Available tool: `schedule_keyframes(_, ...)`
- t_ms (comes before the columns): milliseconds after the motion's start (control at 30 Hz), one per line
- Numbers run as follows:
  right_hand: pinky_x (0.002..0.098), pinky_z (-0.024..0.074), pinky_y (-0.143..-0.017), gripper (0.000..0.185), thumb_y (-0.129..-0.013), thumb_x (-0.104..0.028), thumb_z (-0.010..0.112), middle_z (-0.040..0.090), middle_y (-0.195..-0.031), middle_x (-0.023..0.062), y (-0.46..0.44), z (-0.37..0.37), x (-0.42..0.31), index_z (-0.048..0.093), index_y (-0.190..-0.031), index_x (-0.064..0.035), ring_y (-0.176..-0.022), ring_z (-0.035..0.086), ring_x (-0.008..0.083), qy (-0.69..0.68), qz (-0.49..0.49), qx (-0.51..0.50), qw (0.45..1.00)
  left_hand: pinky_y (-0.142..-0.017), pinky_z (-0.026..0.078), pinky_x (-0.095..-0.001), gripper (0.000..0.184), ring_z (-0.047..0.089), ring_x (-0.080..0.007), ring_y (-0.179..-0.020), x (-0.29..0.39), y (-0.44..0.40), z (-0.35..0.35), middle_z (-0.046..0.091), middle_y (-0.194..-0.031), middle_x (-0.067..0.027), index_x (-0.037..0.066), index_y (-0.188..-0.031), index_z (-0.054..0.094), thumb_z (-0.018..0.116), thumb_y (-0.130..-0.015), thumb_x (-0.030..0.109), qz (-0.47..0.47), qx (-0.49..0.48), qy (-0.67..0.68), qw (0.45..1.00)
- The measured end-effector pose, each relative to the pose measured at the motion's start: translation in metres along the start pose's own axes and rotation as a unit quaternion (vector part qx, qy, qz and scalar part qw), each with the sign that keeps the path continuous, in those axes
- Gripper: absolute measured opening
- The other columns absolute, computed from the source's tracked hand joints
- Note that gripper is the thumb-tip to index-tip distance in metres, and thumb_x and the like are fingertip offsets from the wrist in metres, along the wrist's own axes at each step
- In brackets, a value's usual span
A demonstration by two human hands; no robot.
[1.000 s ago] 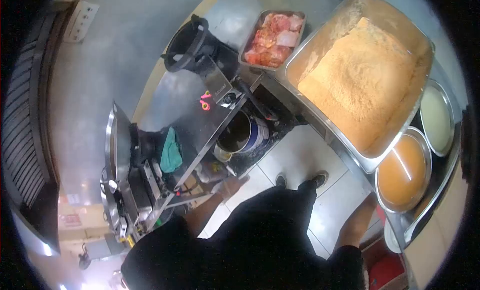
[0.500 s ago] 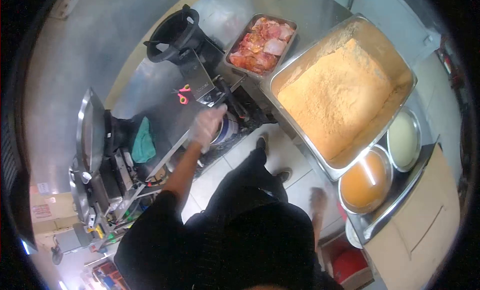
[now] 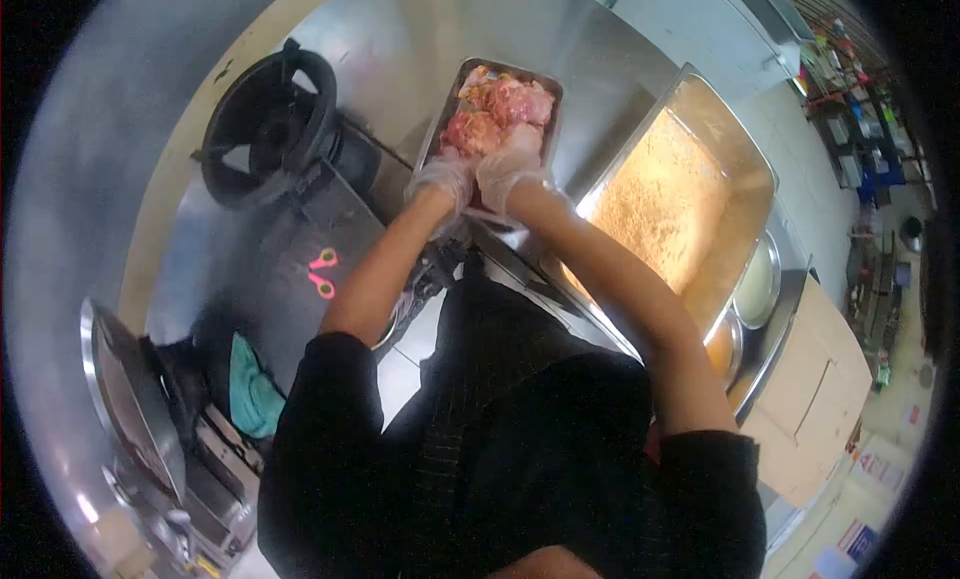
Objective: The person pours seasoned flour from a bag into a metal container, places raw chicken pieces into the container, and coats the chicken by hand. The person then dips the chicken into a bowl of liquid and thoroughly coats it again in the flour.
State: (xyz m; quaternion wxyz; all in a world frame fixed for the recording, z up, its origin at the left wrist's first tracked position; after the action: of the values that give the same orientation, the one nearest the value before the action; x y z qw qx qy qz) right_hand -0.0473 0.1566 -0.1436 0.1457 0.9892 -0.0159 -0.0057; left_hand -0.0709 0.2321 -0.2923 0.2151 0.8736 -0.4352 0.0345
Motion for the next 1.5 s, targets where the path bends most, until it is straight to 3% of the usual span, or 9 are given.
schedule_keyframes(100,0.0424,0.0510,-0.071,0.026,-0.081,-0.019,0.051,0.065,-0.087,0.0156,-0.026,0.042,0.017,0.064,-0.099,-0.0069,-0.085,0.064,0.0307,-0.064,0.103,0.020,0.992,-0.090,0.047,-0.0410,0.034,0.052,-0.0372,-0.111,0.020,0.028,-0.051,0.047,-0.122,-0.0188,0.021,-0.122,0.051,0.048,-0.088,0.025,-0.074,-0.014,-0.011,0.997)
schedule_keyframes(400,0.0424,0.0515,-0.068,0.023,-0.079,-0.017,0.052,0.065,-0.087,0.0208,-0.039,0.050,0.048,0.067,-0.089,-0.0035,-0.078,0.065,0.0336,-0.151,0.126,-0.022,0.980,-0.079,0.047,-0.0449,0.033,0.057,-0.0432,-0.090,-0.024,-0.004,-0.031,0.058,-0.095,-0.0275,0.015,-0.114,0.057,0.054,-0.084,0.026,0.075,0.127,0.215,0.965)
schedule_keyframes(500,0.0416,0.0522,-0.067,0.023,-0.078,-0.015,0.052,0.065,-0.084,0.0191,-0.009,-0.030,0.045,0.064,-0.091,-0.0006,-0.076,0.064,0.0326,-0.320,0.096,-0.039,0.942,-0.072,0.050,-0.0381,0.035,0.062,-0.0341,-0.076,-0.022,0.031,-0.091,0.063,-0.090,-0.0214,0.010,-0.114,0.057,0.057,-0.081,0.019,0.054,0.087,0.350,0.931)
schedule_keyframes(600,0.0383,0.0525,-0.067,0.023,-0.076,-0.013,0.055,0.065,-0.081,0.0150,0.001,-0.042,0.053,0.062,-0.093,0.0000,-0.074,0.064,0.0254,-0.485,0.091,-0.001,0.870,-0.058,0.049,-0.0242,0.032,0.057,-0.0108,-0.066,-0.017,0.053,-0.110,0.062,-0.086,-0.0052,0.000,-0.110,0.057,0.059,-0.079,0.007,-0.050,-0.010,0.651,0.758)
schedule_keyframes(700,0.0333,0.0521,-0.065,0.021,-0.075,-0.011,0.057,0.065,-0.079,0.0110,0.025,-0.031,0.083,0.062,-0.093,-0.0008,-0.071,0.064,0.0167,-0.598,0.149,0.053,0.786,-0.062,0.050,-0.0252,0.034,0.058,-0.0119,-0.069,0.000,0.063,-0.138,0.062,-0.089,-0.0057,0.000,-0.111,0.056,0.061,-0.077,0.006,0.028,0.042,0.677,0.734)
schedule_keyframes(933,0.0291,0.0504,-0.058,0.018,-0.079,-0.013,0.058,0.066,-0.077,0.0094,0.194,-0.112,0.108,0.062,-0.093,-0.0018,-0.065,0.063,0.0128,-0.631,0.165,0.155,0.742,-0.083,0.045,-0.0326,0.037,0.059,-0.0198,-0.092,0.168,0.154,-0.244,0.061,-0.094,-0.0098,0.000,-0.110,0.055,0.064,-0.076,0.012,0.227,0.058,0.528,0.816)
schedule_keyframes(1167,0.0291,0.0503,-0.058,0.019,-0.080,-0.014,0.058,0.066,-0.076,0.0093,0.337,-0.073,0.145,0.062,-0.093,-0.0019,-0.064,0.063,0.0131,-0.577,0.364,0.201,0.703,-0.085,0.045,-0.0338,0.041,0.059,-0.0233,-0.098,0.320,0.177,-0.237,0.061,-0.101,-0.0134,0.000,-0.116,0.052,0.060,-0.080,0.017,0.449,-0.132,0.435,0.770)
schedule_keyframes(1367,0.0292,0.0501,-0.058,0.019,-0.081,-0.016,0.058,0.066,-0.075,0.0093,0.355,0.011,0.172,0.062,-0.093,-0.0020,-0.063,0.063,0.0134,-0.514,0.460,0.183,0.700,-0.087,0.045,-0.0317,0.046,0.058,-0.0231,-0.101,0.345,0.127,-0.197,0.061,-0.107,-0.0146,0.000,-0.122,0.048,0.056,-0.083,0.022,0.317,-0.133,0.352,0.871)
schedule_keyframes(1500,0.0292,0.0500,-0.058,0.019,-0.081,-0.017,0.058,0.066,-0.074,0.0092,0.338,0.059,0.196,0.062,-0.093,-0.0021,-0.063,0.063,0.0136,-0.478,0.471,0.160,0.724,-0.070,0.051,-0.0324,0.041,0.062,-0.0194,-0.081,0.327,0.076,-0.111,0.063,-0.094,-0.0122,0.007,-0.118,0.054,0.060,-0.084,0.029,0.218,-0.130,0.296,0.921)
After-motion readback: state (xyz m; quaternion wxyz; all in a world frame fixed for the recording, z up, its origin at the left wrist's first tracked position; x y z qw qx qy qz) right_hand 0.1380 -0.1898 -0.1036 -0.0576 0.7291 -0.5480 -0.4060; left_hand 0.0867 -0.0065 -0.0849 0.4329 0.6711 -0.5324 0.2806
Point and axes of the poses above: each hand's wrist, its own y-axis away from the middle knuckle, its own z-axis out of the palm, x = y × z, the point moved 9 cm from there along -y, towards the middle knuckle
